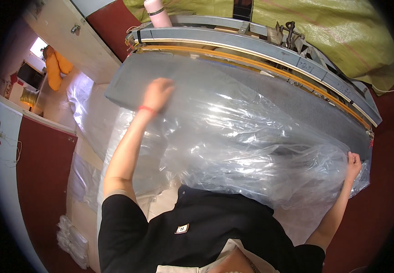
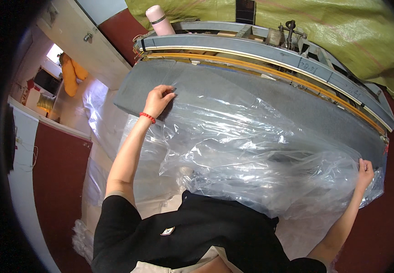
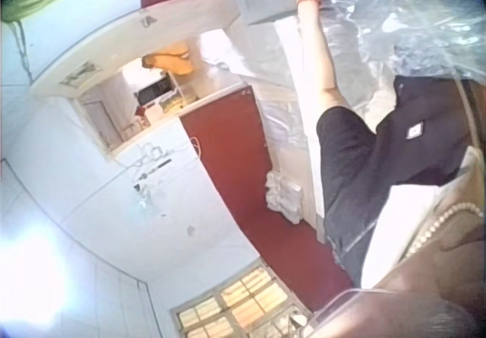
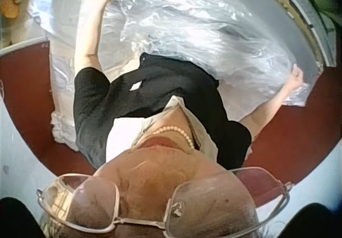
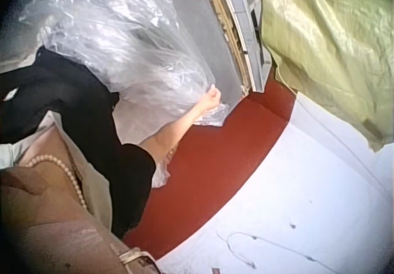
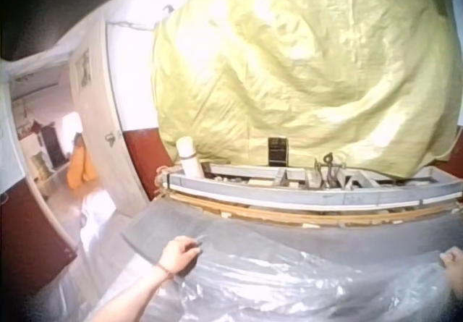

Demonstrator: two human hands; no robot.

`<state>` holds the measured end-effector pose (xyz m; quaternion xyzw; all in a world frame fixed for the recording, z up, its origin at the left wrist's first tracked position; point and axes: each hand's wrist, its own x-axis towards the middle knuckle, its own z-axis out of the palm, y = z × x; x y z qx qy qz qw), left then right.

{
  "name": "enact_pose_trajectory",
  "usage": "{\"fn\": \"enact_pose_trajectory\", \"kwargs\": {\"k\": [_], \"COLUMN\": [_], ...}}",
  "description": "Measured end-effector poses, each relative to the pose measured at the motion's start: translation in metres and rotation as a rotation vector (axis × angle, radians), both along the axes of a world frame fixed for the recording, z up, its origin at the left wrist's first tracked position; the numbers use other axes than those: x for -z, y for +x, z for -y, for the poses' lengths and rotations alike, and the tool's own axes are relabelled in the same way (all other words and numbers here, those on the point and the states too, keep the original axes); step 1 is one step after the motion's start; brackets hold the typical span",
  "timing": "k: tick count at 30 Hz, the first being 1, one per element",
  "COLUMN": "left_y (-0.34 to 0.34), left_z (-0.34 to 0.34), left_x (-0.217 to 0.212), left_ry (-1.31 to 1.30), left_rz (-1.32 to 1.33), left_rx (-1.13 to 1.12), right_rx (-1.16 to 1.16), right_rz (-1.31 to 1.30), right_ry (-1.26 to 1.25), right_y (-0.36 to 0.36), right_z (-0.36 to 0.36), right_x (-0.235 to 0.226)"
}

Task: The user is using a heat sealer to seal large plastic bags.

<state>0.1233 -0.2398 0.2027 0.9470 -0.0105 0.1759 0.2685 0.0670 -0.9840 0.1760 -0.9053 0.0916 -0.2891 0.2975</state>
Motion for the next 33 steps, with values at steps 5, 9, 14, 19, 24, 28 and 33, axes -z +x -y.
{"fn": "enact_pose_trajectory", "kwargs": {"k": [5, 9, 14, 19, 24, 28, 33], "left_y": [0.015, 0.03, 0.083, 0.112, 0.106, 0.118, 0.134], "left_z": [0.011, 0.015, 0.034, 0.041, 0.057, 0.048, 0.033], "left_x": [-0.002, -0.016, -0.023, 0.006, 0.01, 0.018, 0.011], "left_ry": [0.001, -0.129, -0.112, 0.209, 0.112, 0.053, -0.748], "left_rz": [-0.124, 0.001, 0.143, 0.187, 0.177, 0.223, 0.286], "left_rx": [-0.11, -0.117, -0.125, -0.162, -0.152, -0.075, -0.15], "right_rx": [0.004, 0.028, 0.042, 0.048, 0.091, 0.153, 0.182], "right_rz": [-0.013, 0.002, 0.015, 0.06, 0.051, 0.054, 0.245], "right_ry": [0.004, 0.052, 0.084, 0.126, 0.265, 0.442, 0.762], "right_y": [-0.001, 0.0, -0.003, -0.007, -0.025, 0.0, 0.069], "right_z": [0.004, 0.002, 0.001, 0.008, 0.02, 0.053, 0.01], "right_x": [0.001, 0.003, -0.002, 0.002, 0.0, 0.016, -0.01]}}
